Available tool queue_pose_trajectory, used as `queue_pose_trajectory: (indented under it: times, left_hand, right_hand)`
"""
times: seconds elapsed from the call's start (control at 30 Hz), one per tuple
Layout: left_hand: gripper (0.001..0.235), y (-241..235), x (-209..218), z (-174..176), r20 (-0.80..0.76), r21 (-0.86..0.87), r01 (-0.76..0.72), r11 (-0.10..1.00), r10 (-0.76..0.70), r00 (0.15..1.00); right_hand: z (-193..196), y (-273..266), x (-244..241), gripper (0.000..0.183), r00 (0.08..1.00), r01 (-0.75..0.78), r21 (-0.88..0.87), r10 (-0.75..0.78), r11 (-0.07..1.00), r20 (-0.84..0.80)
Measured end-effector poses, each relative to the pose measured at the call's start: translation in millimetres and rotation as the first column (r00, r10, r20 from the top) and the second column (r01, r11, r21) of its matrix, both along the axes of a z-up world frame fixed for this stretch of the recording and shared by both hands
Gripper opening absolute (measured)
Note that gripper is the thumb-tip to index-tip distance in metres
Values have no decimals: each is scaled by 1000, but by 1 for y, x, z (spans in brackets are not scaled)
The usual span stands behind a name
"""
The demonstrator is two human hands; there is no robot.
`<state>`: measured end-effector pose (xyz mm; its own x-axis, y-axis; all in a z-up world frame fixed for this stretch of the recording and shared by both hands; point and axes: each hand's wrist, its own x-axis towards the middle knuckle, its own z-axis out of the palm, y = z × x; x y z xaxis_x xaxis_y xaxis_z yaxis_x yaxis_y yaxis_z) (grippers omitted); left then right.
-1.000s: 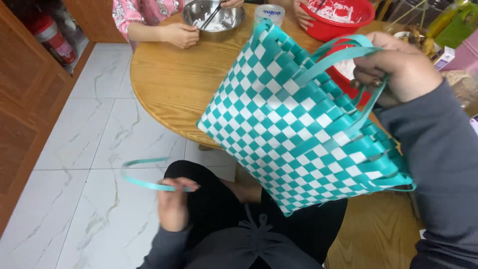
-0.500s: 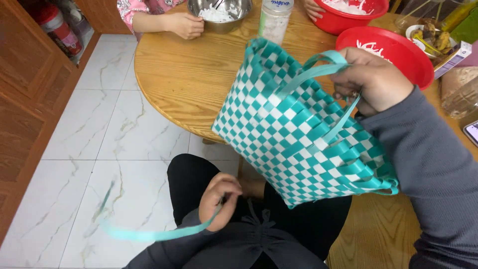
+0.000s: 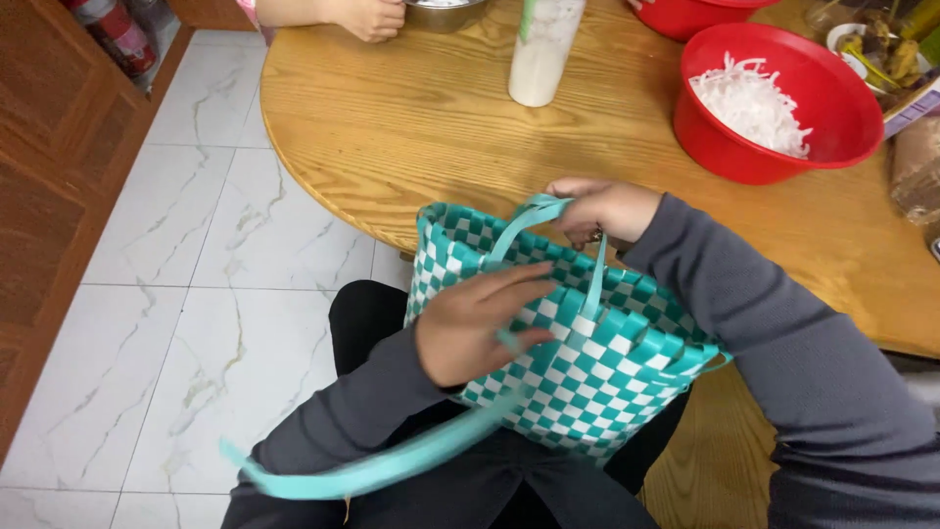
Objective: Weaving teal and white plastic strips together to construct a handmade bag on a wooden table.
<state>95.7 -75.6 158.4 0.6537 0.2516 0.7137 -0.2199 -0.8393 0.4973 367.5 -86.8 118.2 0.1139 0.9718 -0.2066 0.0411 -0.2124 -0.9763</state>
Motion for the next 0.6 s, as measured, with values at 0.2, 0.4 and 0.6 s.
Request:
queue_pose_trajectory:
  times: [0.2, 0.4, 0.6]
  left_hand:
    - [42, 14, 33, -34, -478, 0, 60, 998, -53, 877]
    - [40, 32, 33, -43, -486, -83, -9, 997, -33, 874]
    - [43, 32, 30, -56, -466, -154, -26, 988, -50, 884]
  right_hand:
    - [22, 11, -4, 27, 876, -252, -83, 263, 964, 403]
    - [111, -54, -32, 83, 455, -275, 67, 69, 959, 888]
    - [34, -174, -36, 46, 394, -59, 501, -441, 864, 806]
